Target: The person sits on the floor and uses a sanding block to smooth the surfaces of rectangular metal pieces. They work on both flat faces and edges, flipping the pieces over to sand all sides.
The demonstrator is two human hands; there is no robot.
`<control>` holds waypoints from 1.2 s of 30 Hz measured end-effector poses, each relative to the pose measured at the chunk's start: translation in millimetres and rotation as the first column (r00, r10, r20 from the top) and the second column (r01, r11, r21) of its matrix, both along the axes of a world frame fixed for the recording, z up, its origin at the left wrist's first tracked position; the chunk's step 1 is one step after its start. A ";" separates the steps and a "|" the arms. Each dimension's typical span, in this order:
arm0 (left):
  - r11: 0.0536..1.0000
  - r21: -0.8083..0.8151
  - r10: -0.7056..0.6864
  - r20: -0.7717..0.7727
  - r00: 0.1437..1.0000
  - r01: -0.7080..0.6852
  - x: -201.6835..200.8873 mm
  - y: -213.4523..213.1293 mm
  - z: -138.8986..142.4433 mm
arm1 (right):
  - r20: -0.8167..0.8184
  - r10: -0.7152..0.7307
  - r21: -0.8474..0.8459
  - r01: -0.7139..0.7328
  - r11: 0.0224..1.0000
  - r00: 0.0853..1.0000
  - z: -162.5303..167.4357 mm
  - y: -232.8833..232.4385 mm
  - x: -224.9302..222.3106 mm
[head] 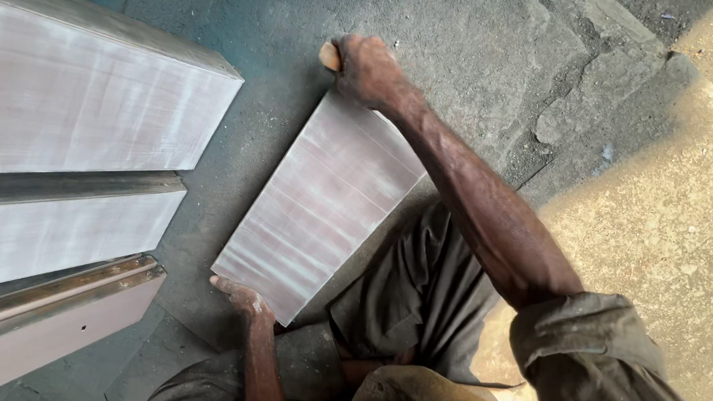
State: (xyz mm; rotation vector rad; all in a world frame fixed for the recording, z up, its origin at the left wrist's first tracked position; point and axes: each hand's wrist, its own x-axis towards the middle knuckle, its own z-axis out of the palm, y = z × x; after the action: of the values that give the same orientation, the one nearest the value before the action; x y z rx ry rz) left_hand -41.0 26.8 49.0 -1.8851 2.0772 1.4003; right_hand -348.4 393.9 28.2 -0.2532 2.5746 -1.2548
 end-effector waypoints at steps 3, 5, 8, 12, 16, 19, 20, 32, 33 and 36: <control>0.999 0.026 -0.019 -0.038 0.999 0.020 12.0 -0.9 -6.8 | 0.237 0.063 0.077 -0.084 0.993 0.970 20.2 46.2 51.8; 0.997 0.020 0.072 -0.014 0.997 -0.071 19.0 -4.3 -15.3 | 0.380 0.121 0.168 -0.197 0.966 0.917 40.7 99.9 93.9; 0.998 0.003 0.069 0.029 0.997 -0.069 22.6 -11.5 -26.2 | 0.443 0.086 0.056 -0.123 0.991 0.893 64.3 168.7 121.9; 0.994 0.091 0.055 0.019 0.998 -0.057 12.2 -8.2 -33.6 | 0.050 -0.243 0.063 0.240 0.969 0.969 82.7 218.8 146.3; 0.972 0.234 0.028 -0.192 0.981 0.018 4.2 -3.1 -16.4 | 0.139 -0.167 -0.285 0.201 0.937 0.976 95.9 226.1 172.3; 0.971 0.239 0.052 -0.259 0.964 0.012 12.2 5.7 8.2 | 0.274 -0.203 -0.481 0.317 0.818 0.940 108.4 216.3 192.8; 0.968 0.249 0.071 -0.306 0.949 0.008 15.9 9.6 17.5 | 0.332 -0.210 -0.539 0.368 0.758 0.919 113.1 211.2 199.4; 0.777 0.626 0.408 -0.580 0.706 0.065 27.0 88.1 54.7 | 0.212 -0.122 -0.740 0.241 0.628 0.970 156.3 102.7 274.1; 0.732 0.676 0.448 -0.571 0.688 0.084 24.2 89.7 54.7 | 0.134 -0.118 -0.692 0.178 0.700 0.984 159.4 92.7 280.0; 0.590 0.802 0.589 -0.508 0.628 0.095 16.4 88.0 49.8 | -0.020 -0.128 -0.415 0.108 0.903 0.992 170.8 63.0 292.2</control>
State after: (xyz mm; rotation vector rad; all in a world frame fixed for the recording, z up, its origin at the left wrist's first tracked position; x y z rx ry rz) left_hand -24.7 114.8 98.8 -1.3232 0.8109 2.9086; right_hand -56.3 456.9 199.1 -0.2103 2.3619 -1.8586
